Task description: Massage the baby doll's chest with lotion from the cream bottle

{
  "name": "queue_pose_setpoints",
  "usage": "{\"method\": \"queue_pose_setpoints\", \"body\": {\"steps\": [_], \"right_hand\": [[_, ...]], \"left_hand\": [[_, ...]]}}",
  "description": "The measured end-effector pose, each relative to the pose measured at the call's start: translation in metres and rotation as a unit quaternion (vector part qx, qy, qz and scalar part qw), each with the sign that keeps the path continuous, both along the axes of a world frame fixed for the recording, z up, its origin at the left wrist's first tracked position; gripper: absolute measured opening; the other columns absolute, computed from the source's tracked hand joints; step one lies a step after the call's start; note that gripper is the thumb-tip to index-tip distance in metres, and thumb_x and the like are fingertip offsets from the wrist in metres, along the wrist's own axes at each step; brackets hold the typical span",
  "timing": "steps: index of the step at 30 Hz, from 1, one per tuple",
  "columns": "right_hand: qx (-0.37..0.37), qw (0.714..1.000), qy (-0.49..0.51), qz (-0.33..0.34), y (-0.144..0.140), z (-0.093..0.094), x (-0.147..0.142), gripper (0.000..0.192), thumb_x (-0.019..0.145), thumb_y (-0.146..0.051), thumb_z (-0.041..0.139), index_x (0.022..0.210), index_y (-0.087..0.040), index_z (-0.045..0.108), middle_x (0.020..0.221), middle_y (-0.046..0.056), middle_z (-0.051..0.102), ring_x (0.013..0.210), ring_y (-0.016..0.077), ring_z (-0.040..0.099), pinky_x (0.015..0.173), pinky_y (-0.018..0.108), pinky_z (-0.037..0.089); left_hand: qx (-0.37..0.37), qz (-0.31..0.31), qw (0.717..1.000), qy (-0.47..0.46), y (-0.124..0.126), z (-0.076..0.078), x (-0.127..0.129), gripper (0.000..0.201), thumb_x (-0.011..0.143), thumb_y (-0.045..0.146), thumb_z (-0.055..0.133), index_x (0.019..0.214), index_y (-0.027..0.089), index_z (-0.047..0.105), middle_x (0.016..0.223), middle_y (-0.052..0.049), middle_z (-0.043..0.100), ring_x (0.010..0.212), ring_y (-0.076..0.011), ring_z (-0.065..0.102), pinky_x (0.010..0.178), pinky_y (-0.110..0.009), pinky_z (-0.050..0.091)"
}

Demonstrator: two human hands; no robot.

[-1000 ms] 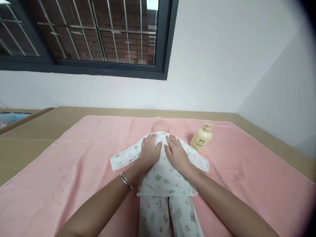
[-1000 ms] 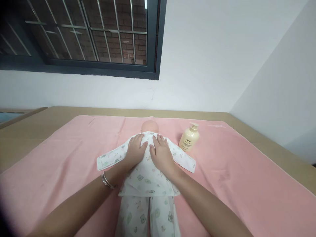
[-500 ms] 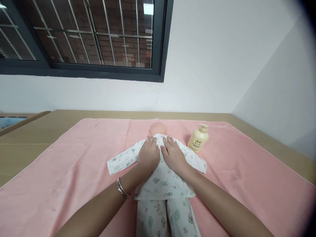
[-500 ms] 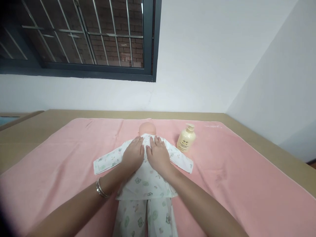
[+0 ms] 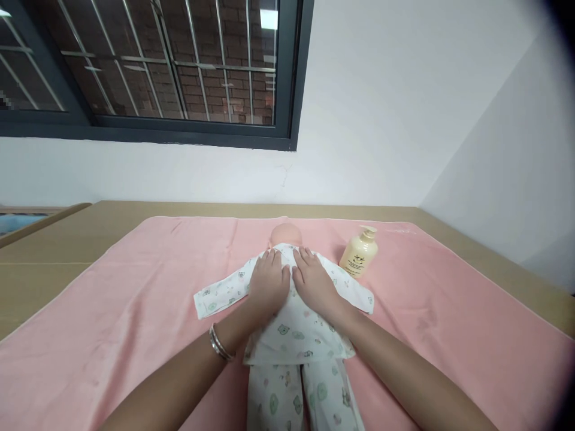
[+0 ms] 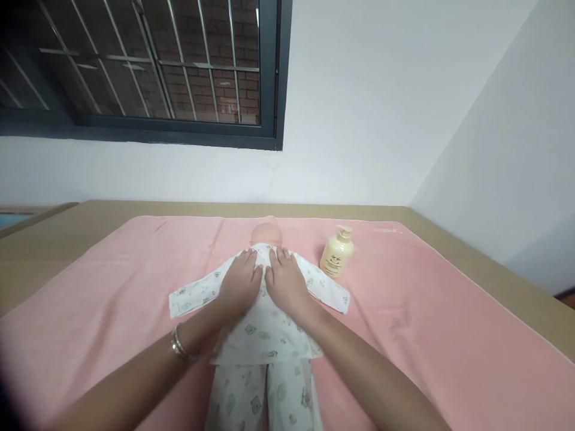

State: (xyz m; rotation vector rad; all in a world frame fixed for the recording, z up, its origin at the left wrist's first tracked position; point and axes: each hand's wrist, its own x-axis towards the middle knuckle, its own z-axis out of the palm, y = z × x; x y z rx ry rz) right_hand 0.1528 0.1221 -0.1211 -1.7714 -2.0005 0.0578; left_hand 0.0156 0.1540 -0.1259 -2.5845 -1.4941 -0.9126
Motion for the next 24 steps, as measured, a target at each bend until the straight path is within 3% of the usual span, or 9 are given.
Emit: {"method": "queue_pose_setpoints", "body": {"steps": [3,5,9,12,18,24], "right_hand": [[0.034,0.999,-0.029,0.006,-0.014,0.0,-0.011,0.05,0.094,-0.024,0.032,0.139,-0.006,0.042,0.147,0.017,0.035,0.14,0.0276,0.025,0.114,0.045,0.024],[0.055,0.998,-0.041,0.011,-0.023,0.0,-0.017,0.049,0.093,-0.024,0.033,0.136,-0.006,0.046,0.145,0.016,0.039,0.139,0.0279,0.028,0.113,0.045,0.027],[0.077,0.997,-0.006,0.015,-0.028,0.0,-0.018,0.046,0.092,-0.02,0.032,0.133,-0.014,0.051,0.139,0.01,0.048,0.137,0.0245,0.031,0.11,0.043,0.033],[0.069,0.996,0.049,0.013,-0.017,-0.001,-0.009,0.044,0.094,-0.023,0.032,0.132,-0.018,0.053,0.142,0.006,0.046,0.138,0.0228,0.03,0.111,0.043,0.032],[0.033,0.996,0.08,-0.022,0.013,-0.007,0.012,0.048,0.094,-0.032,0.035,0.138,-0.015,0.044,0.146,0.011,0.039,0.138,0.0253,0.03,0.113,0.048,0.021],[0.037,0.996,0.077,-0.024,0.012,-0.012,0.012,0.048,0.096,-0.033,0.032,0.139,-0.016,0.043,0.146,0.01,0.039,0.138,0.0248,0.028,0.113,0.048,0.019]], "left_hand": [[-0.079,-0.008,0.996,-0.031,0.02,-0.002,-0.004,0.046,0.094,0.032,0.032,0.13,0.01,0.048,0.138,-0.017,0.05,0.131,-0.0267,0.042,0.109,-0.048,0.032],[-0.094,-0.008,0.994,-0.047,0.026,-0.004,-0.005,0.046,0.094,0.034,0.032,0.131,0.011,0.048,0.14,-0.016,0.047,0.133,-0.0259,0.04,0.11,-0.048,0.03],[-0.077,-0.001,0.995,-0.07,0.024,-0.01,-0.004,0.046,0.094,0.034,0.032,0.13,0.011,0.048,0.138,-0.015,0.05,0.132,-0.026,0.04,0.111,-0.047,0.028],[-0.067,-0.001,0.994,-0.08,0.02,-0.013,-0.003,0.046,0.093,0.032,0.031,0.13,0.01,0.049,0.137,-0.015,0.05,0.132,-0.0263,0.04,0.112,-0.047,0.027],[-0.035,-0.01,0.995,-0.094,0.016,-0.018,-0.001,0.042,0.092,0.029,0.033,0.127,0.014,0.051,0.136,-0.012,0.052,0.132,-0.0258,0.04,0.113,-0.049,0.026],[-0.031,-0.011,0.995,-0.097,0.016,-0.018,-0.001,0.041,0.092,0.027,0.035,0.125,0.011,0.053,0.133,-0.013,0.055,0.129,-0.0265,0.043,0.112,-0.049,0.028]]}}
